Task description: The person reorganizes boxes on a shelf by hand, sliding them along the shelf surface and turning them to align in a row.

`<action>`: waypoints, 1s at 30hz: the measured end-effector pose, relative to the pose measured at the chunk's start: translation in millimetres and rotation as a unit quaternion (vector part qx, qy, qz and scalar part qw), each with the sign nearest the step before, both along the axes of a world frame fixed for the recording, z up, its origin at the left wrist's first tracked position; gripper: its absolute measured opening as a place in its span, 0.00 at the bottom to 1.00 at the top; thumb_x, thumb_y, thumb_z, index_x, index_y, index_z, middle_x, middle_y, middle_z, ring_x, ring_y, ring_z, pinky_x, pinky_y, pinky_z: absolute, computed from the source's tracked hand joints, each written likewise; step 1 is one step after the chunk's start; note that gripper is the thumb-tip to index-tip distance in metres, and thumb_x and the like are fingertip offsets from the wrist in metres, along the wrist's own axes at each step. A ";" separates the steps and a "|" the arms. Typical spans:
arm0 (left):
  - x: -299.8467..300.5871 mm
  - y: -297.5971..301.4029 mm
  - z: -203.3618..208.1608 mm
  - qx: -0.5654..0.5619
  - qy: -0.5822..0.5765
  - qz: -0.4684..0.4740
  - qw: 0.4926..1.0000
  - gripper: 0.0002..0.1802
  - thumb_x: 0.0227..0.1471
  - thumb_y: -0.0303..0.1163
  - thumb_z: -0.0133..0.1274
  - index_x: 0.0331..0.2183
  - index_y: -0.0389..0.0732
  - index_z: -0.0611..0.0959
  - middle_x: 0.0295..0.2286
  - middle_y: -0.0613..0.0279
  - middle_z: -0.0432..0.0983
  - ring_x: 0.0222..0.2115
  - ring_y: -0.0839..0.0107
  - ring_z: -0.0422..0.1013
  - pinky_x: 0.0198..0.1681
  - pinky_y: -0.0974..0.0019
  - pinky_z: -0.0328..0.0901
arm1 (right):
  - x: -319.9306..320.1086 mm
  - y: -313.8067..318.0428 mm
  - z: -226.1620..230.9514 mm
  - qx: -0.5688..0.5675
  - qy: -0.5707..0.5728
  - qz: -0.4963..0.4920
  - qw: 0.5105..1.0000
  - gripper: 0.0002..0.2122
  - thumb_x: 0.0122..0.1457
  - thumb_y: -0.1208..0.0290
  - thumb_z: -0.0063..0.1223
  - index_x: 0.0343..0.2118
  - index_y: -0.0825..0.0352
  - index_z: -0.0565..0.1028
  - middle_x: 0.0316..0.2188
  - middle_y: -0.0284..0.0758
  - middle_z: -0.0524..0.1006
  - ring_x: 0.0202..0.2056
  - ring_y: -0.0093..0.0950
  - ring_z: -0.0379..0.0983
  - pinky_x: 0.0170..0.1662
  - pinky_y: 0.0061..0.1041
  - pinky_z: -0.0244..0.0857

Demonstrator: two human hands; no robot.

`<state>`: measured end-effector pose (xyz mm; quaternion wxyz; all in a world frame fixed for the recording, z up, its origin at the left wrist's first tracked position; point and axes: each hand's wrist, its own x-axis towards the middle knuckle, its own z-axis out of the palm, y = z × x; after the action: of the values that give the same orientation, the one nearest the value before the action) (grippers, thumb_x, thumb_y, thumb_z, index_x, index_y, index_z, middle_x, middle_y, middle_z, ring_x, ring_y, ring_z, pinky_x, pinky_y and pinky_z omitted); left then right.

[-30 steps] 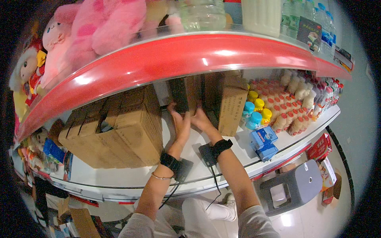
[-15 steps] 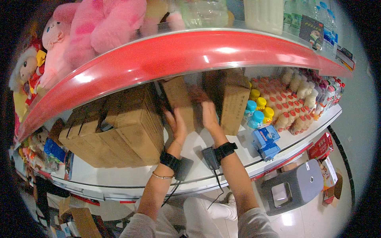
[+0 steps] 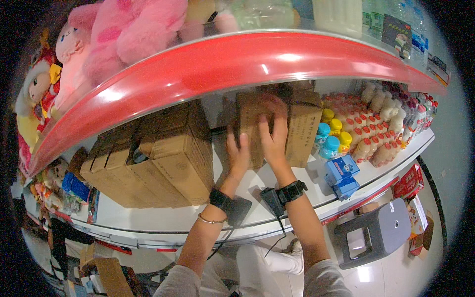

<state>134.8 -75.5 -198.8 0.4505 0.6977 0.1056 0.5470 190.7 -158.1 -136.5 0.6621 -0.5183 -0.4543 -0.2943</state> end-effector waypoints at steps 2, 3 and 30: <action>0.1 3.1 -2.4 0.026 -0.025 0.010 0.999 0.29 0.51 0.40 0.46 0.52 0.37 0.62 0.45 0.42 0.67 0.45 0.46 0.64 0.47 0.56 0.60 | -2.4 2.1 -0.3 0.003 -0.021 -0.026 0.999 0.13 0.55 0.71 0.45 0.43 0.69 0.68 0.47 0.42 0.66 0.51 0.38 0.58 0.56 0.34 0.48; 0.8 4.4 -3.3 0.027 -0.025 0.010 0.999 0.29 0.51 0.40 0.46 0.52 0.37 0.62 0.45 0.42 0.67 0.45 0.46 0.64 0.47 0.56 0.60 | -2.7 2.6 0.5 0.004 -0.021 -0.025 0.999 0.13 0.55 0.71 0.45 0.43 0.69 0.68 0.47 0.42 0.66 0.51 0.38 0.58 0.56 0.34 0.48; 3.1 1.9 -5.9 0.084 -0.038 0.014 0.996 0.32 0.48 0.42 0.48 0.51 0.34 0.63 0.45 0.39 0.66 0.44 0.45 0.65 0.47 0.55 0.59 | -2.3 -9.9 7.1 0.034 0.033 -0.050 0.998 0.10 0.53 0.75 0.48 0.38 0.70 0.70 0.41 0.40 0.69 0.45 0.35 0.63 0.52 0.30 0.53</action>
<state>137.9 -73.6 -204.7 0.3862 0.7101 0.0514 0.5865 188.4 -168.0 -129.5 0.6786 -0.5270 -0.3952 -0.3249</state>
